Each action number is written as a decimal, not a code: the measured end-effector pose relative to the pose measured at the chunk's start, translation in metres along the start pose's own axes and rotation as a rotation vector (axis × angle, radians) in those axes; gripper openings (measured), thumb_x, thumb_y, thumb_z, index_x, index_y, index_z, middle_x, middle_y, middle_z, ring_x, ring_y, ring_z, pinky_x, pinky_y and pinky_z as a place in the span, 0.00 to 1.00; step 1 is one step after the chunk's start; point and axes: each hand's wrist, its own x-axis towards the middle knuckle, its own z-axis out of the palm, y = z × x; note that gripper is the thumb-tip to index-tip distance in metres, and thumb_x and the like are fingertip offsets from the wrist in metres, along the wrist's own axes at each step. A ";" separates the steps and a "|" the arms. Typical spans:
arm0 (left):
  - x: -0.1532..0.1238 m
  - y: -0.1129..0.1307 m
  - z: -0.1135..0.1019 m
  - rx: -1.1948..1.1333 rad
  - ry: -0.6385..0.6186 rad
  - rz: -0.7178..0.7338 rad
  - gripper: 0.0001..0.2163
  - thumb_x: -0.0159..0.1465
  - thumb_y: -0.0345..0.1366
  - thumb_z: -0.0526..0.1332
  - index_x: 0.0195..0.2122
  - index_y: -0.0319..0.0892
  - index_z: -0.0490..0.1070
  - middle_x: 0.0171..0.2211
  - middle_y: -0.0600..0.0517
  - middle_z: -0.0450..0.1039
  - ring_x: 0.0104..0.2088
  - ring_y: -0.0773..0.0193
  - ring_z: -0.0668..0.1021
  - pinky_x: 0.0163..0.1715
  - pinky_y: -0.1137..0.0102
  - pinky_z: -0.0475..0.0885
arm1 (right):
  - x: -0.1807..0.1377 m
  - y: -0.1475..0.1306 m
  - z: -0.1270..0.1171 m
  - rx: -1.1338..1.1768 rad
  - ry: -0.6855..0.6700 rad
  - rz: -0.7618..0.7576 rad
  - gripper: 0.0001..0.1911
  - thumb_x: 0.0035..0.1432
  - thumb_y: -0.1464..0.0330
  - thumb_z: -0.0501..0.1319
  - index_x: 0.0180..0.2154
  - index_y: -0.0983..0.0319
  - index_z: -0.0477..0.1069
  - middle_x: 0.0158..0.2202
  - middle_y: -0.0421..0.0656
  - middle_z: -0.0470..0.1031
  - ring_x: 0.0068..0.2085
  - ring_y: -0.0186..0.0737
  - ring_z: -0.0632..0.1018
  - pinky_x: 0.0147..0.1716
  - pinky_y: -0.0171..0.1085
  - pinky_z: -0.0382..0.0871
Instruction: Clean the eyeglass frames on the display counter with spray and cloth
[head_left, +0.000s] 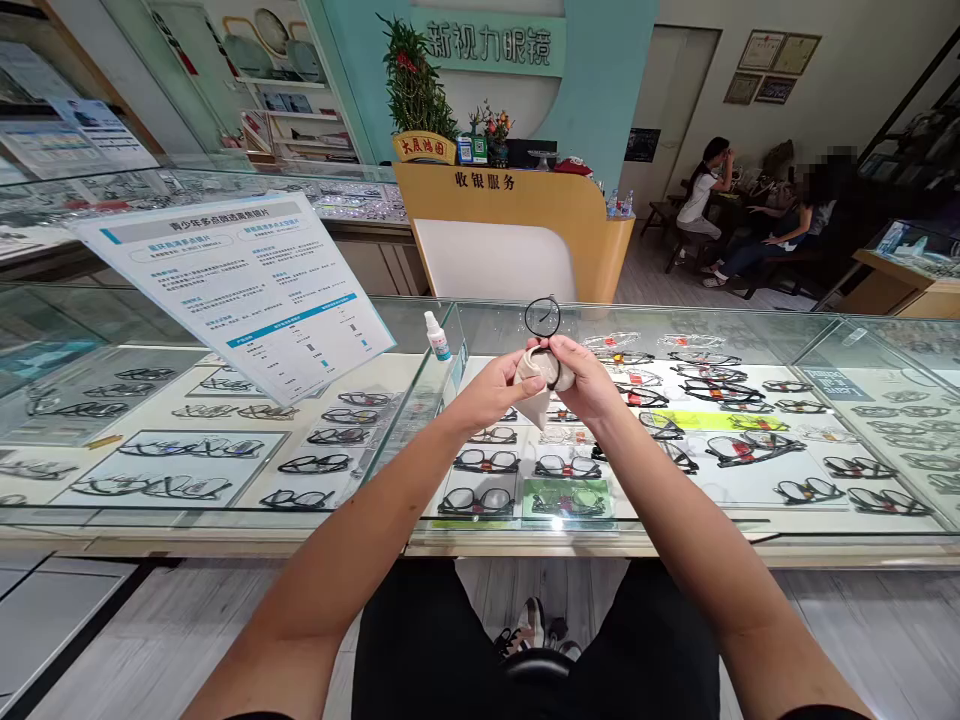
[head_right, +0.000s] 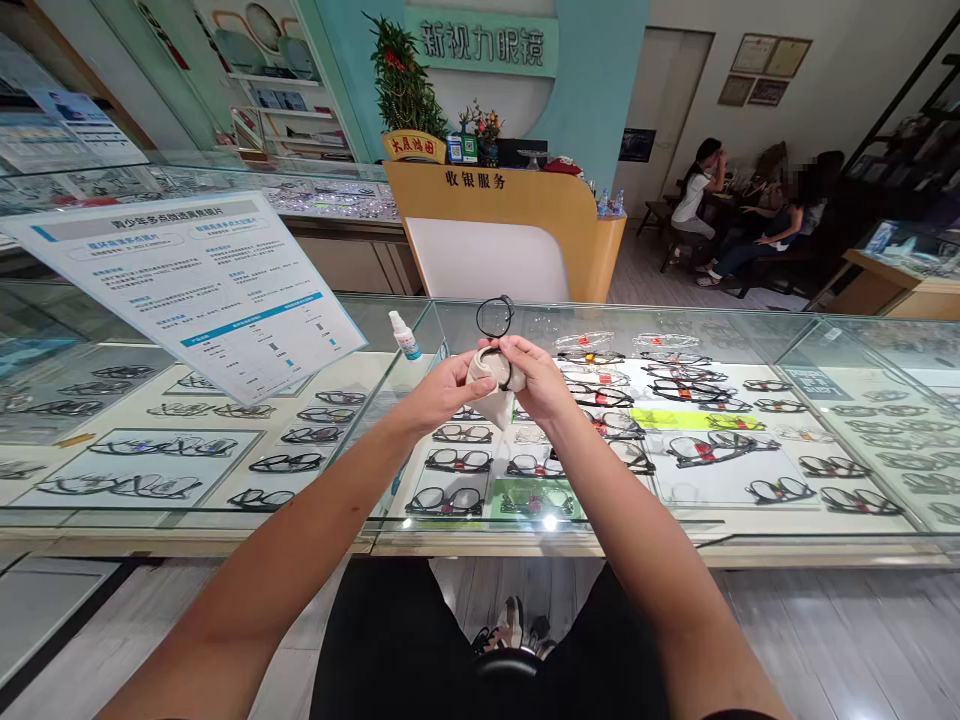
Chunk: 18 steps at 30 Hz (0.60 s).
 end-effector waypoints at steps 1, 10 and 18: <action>0.000 -0.001 0.001 -0.002 0.010 0.004 0.34 0.57 0.59 0.83 0.50 0.40 0.76 0.39 0.51 0.78 0.37 0.63 0.75 0.38 0.70 0.69 | 0.000 0.001 0.000 0.009 0.003 -0.003 0.22 0.48 0.51 0.87 0.35 0.56 0.85 0.47 0.42 0.91 0.47 0.41 0.86 0.51 0.37 0.82; 0.002 -0.005 0.015 0.054 0.160 0.058 0.34 0.56 0.56 0.84 0.54 0.40 0.76 0.37 0.52 0.78 0.37 0.61 0.78 0.39 0.68 0.73 | -0.001 0.008 0.006 0.059 0.018 0.024 0.22 0.50 0.52 0.86 0.37 0.56 0.82 0.55 0.46 0.90 0.52 0.49 0.88 0.53 0.43 0.85; 0.004 -0.011 0.024 -0.039 0.329 0.141 0.31 0.53 0.57 0.86 0.47 0.41 0.79 0.34 0.52 0.82 0.36 0.62 0.80 0.39 0.68 0.77 | -0.007 0.011 0.018 0.035 0.060 -0.007 0.23 0.50 0.51 0.85 0.34 0.56 0.79 0.53 0.46 0.91 0.49 0.48 0.88 0.44 0.40 0.83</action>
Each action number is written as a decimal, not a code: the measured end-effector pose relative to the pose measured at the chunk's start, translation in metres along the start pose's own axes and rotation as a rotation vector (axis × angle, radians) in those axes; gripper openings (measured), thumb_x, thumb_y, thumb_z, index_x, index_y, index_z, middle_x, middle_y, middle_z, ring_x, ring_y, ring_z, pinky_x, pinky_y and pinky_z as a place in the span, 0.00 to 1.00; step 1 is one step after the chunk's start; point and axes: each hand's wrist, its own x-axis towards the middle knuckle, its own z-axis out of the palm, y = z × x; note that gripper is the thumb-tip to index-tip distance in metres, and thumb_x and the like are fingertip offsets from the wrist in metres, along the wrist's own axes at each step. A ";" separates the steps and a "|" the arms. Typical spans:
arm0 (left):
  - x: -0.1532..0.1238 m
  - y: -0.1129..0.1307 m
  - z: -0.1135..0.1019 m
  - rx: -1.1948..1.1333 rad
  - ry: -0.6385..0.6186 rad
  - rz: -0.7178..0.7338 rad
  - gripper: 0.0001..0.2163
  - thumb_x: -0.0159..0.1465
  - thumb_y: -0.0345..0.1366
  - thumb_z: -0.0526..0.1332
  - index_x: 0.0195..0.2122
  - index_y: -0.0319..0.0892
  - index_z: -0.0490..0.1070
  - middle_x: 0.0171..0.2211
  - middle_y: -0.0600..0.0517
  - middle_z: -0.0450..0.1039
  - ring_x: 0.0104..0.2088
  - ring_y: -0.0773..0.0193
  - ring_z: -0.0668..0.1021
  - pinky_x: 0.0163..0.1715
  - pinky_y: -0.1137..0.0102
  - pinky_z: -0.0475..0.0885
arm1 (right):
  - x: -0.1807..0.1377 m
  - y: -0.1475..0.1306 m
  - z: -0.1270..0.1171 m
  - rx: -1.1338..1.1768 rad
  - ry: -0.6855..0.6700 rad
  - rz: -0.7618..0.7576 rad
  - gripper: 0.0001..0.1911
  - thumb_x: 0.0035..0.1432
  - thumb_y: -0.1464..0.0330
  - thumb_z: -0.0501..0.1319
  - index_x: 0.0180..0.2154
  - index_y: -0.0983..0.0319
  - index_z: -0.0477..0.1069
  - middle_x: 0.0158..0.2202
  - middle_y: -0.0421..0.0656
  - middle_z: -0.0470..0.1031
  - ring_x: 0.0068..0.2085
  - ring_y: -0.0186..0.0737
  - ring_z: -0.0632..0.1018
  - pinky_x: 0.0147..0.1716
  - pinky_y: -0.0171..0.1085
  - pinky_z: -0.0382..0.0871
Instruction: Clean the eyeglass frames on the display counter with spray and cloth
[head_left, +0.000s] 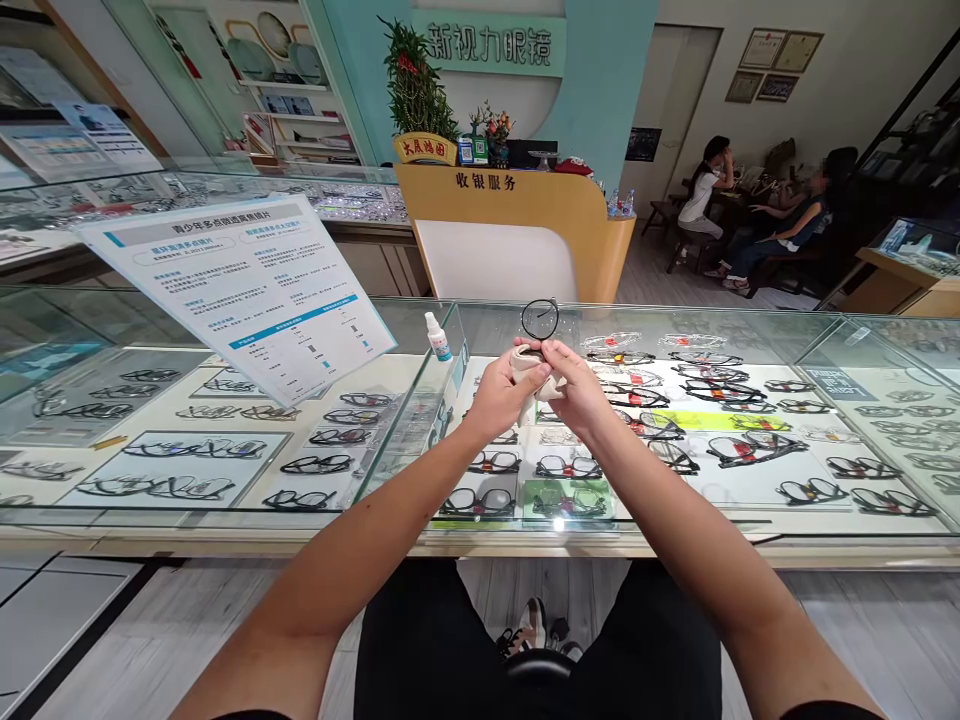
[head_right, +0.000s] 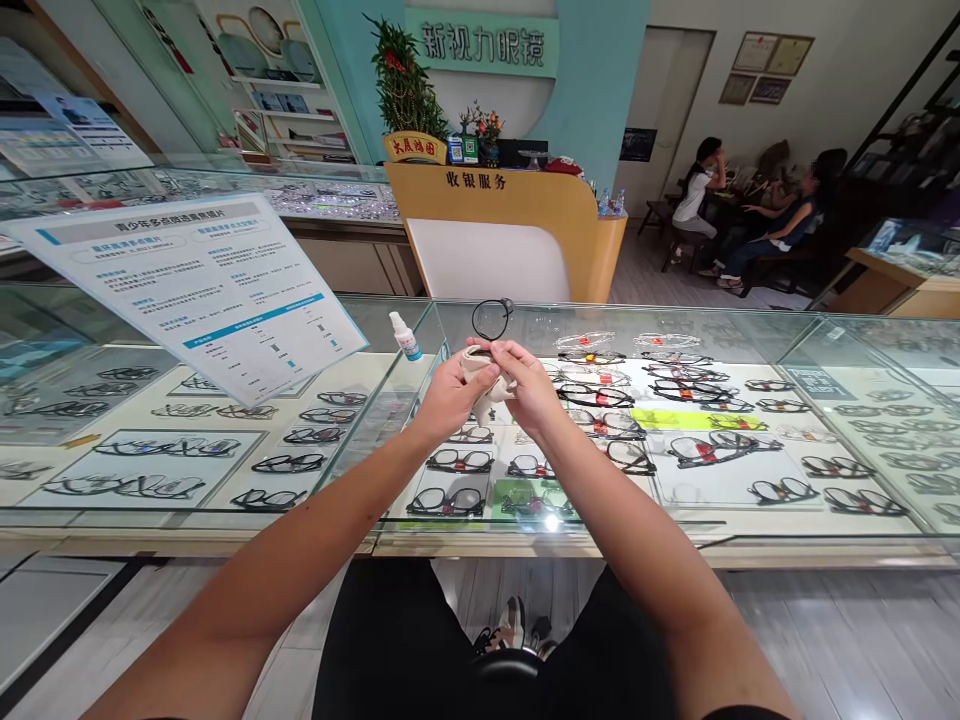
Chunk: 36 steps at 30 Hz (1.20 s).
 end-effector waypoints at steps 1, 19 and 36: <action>0.000 -0.001 0.001 -0.008 0.022 0.013 0.32 0.53 0.58 0.86 0.47 0.42 0.79 0.35 0.51 0.83 0.36 0.62 0.81 0.40 0.68 0.78 | -0.001 0.000 0.001 -0.001 -0.002 0.002 0.23 0.51 0.51 0.85 0.34 0.56 0.79 0.53 0.45 0.91 0.49 0.47 0.88 0.43 0.39 0.82; 0.002 0.005 -0.014 0.121 -0.178 -0.016 0.34 0.65 0.73 0.70 0.45 0.41 0.79 0.36 0.49 0.79 0.34 0.61 0.75 0.36 0.66 0.72 | 0.003 -0.009 -0.005 -0.016 -0.008 -0.006 0.19 0.49 0.53 0.84 0.32 0.55 0.81 0.47 0.44 0.90 0.52 0.50 0.87 0.50 0.42 0.82; 0.001 0.002 -0.005 -0.018 -0.022 -0.008 0.33 0.58 0.68 0.79 0.43 0.42 0.76 0.30 0.55 0.74 0.29 0.67 0.73 0.31 0.70 0.70 | -0.011 -0.009 0.014 -0.081 -0.003 -0.035 0.24 0.50 0.48 0.83 0.33 0.54 0.77 0.52 0.44 0.90 0.55 0.50 0.87 0.52 0.43 0.82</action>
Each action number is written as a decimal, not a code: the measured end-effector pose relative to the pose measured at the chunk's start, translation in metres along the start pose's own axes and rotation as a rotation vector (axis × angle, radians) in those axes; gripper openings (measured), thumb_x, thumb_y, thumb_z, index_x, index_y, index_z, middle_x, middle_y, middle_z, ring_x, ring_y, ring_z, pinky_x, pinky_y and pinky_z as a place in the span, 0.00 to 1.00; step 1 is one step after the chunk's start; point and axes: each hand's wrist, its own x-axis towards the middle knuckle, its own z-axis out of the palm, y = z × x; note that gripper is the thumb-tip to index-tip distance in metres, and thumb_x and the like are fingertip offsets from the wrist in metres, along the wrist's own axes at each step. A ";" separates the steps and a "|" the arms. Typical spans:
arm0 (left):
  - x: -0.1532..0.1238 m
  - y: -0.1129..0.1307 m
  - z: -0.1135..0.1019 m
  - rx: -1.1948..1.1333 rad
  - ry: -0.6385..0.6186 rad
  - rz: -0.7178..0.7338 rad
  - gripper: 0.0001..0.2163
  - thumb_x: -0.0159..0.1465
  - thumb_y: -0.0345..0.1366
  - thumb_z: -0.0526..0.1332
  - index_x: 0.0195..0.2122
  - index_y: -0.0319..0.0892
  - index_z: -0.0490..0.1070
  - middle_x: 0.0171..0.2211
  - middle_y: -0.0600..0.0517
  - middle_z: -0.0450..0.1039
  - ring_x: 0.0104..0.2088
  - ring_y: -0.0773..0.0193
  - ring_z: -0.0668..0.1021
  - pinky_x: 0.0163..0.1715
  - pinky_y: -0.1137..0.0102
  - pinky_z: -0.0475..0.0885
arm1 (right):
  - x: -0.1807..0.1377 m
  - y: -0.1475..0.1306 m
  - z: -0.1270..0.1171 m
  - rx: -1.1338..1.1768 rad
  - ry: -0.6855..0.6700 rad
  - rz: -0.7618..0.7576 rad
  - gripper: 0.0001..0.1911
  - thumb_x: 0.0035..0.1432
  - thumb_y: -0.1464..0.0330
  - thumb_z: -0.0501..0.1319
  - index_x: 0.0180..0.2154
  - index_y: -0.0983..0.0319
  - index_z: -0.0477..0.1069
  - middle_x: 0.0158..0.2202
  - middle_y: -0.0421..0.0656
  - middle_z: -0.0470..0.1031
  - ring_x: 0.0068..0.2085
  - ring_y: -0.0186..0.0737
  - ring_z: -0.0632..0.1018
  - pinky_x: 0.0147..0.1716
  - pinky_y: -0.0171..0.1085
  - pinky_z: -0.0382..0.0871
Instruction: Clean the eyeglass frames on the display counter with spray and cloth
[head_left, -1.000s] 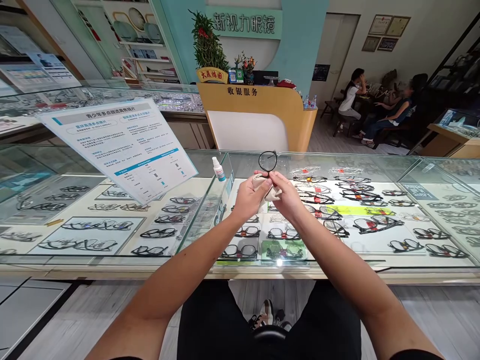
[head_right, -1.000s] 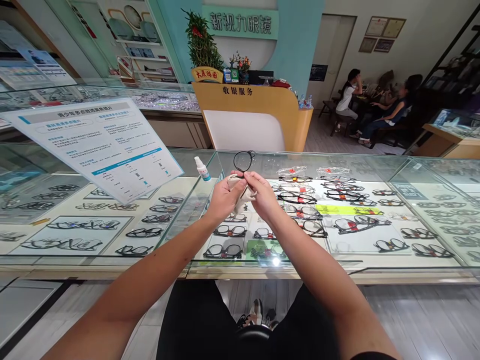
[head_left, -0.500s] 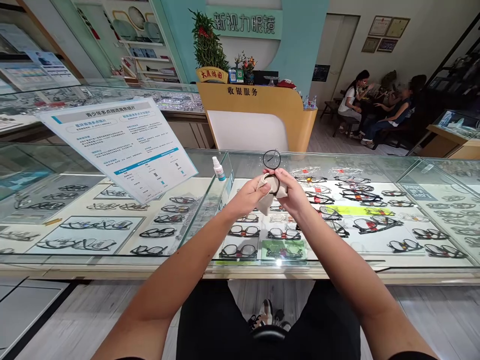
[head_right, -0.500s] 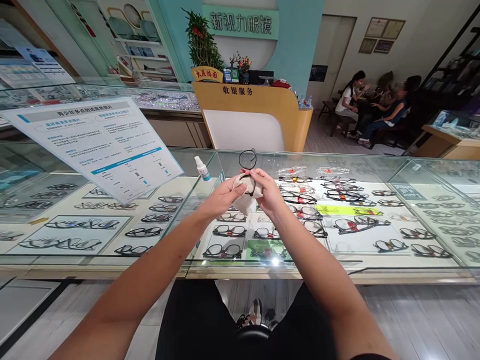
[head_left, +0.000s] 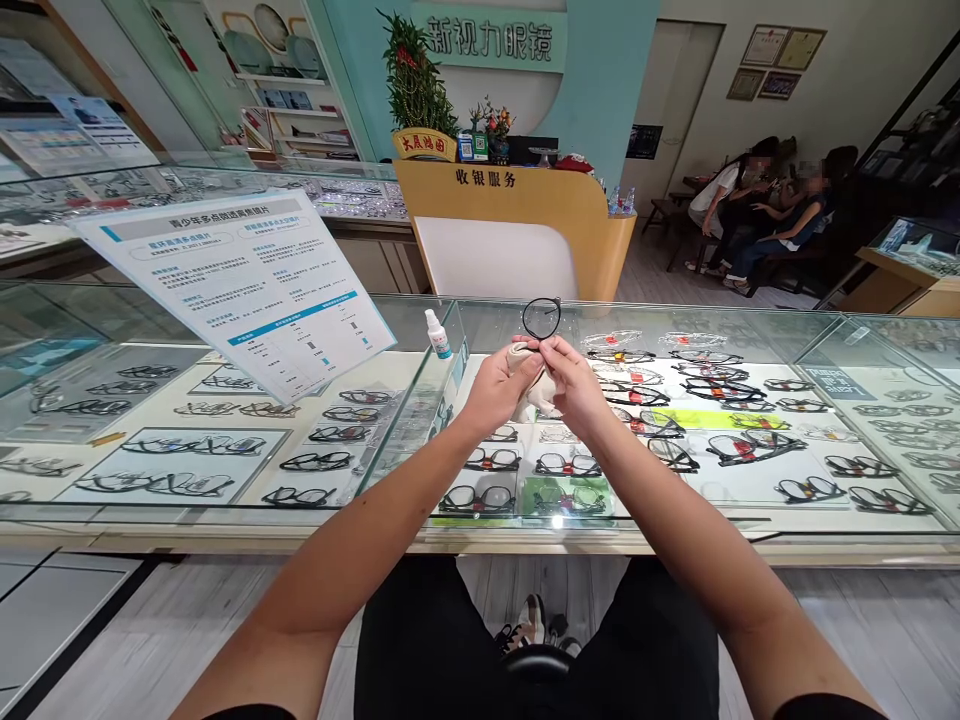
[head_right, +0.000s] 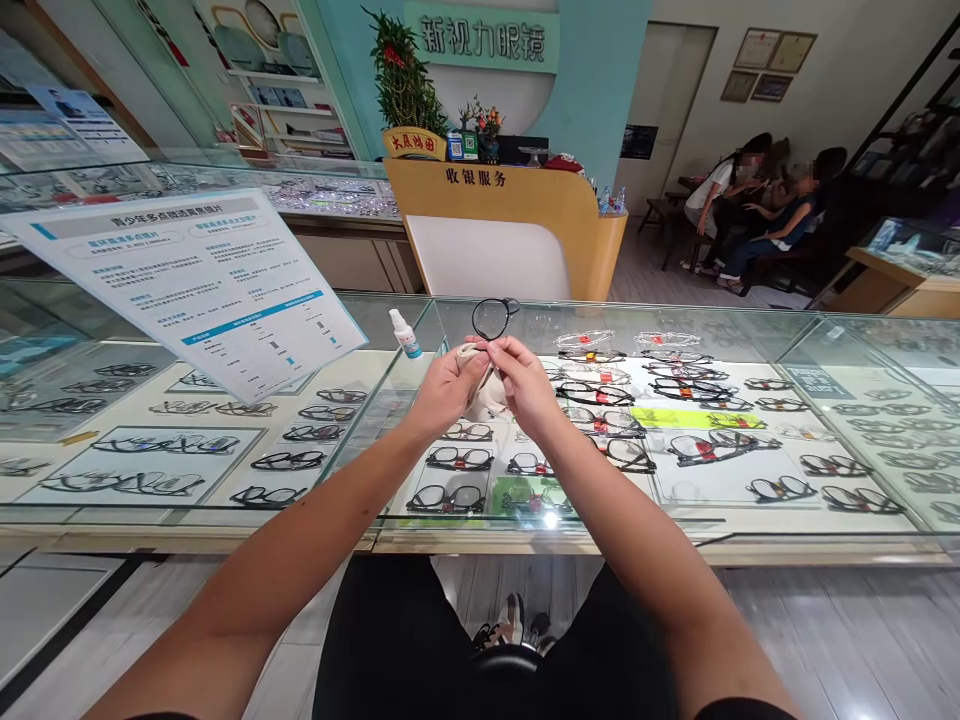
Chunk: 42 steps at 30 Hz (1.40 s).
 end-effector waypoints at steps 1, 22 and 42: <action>0.000 0.000 -0.001 0.008 0.008 0.011 0.33 0.59 0.69 0.77 0.42 0.42 0.77 0.28 0.56 0.72 0.28 0.67 0.71 0.30 0.70 0.68 | 0.000 0.000 0.000 -0.005 -0.002 -0.007 0.25 0.49 0.48 0.84 0.33 0.54 0.77 0.51 0.44 0.90 0.55 0.51 0.86 0.53 0.43 0.82; 0.019 0.020 -0.041 0.094 0.238 0.163 0.31 0.61 0.61 0.77 0.25 0.47 0.60 0.22 0.59 0.53 0.23 0.68 0.57 0.25 0.69 0.59 | 0.011 -0.030 -0.026 -0.065 0.030 -0.126 0.21 0.55 0.50 0.82 0.35 0.54 0.77 0.43 0.43 0.89 0.46 0.43 0.86 0.50 0.40 0.79; 0.007 0.020 -0.036 0.833 0.225 0.708 0.35 0.61 0.66 0.78 0.60 0.48 0.83 0.58 0.42 0.83 0.59 0.43 0.84 0.56 0.52 0.83 | -0.001 -0.055 -0.021 -0.565 -0.227 -0.184 0.14 0.67 0.59 0.69 0.29 0.55 0.78 0.28 0.39 0.81 0.34 0.42 0.79 0.45 0.44 0.73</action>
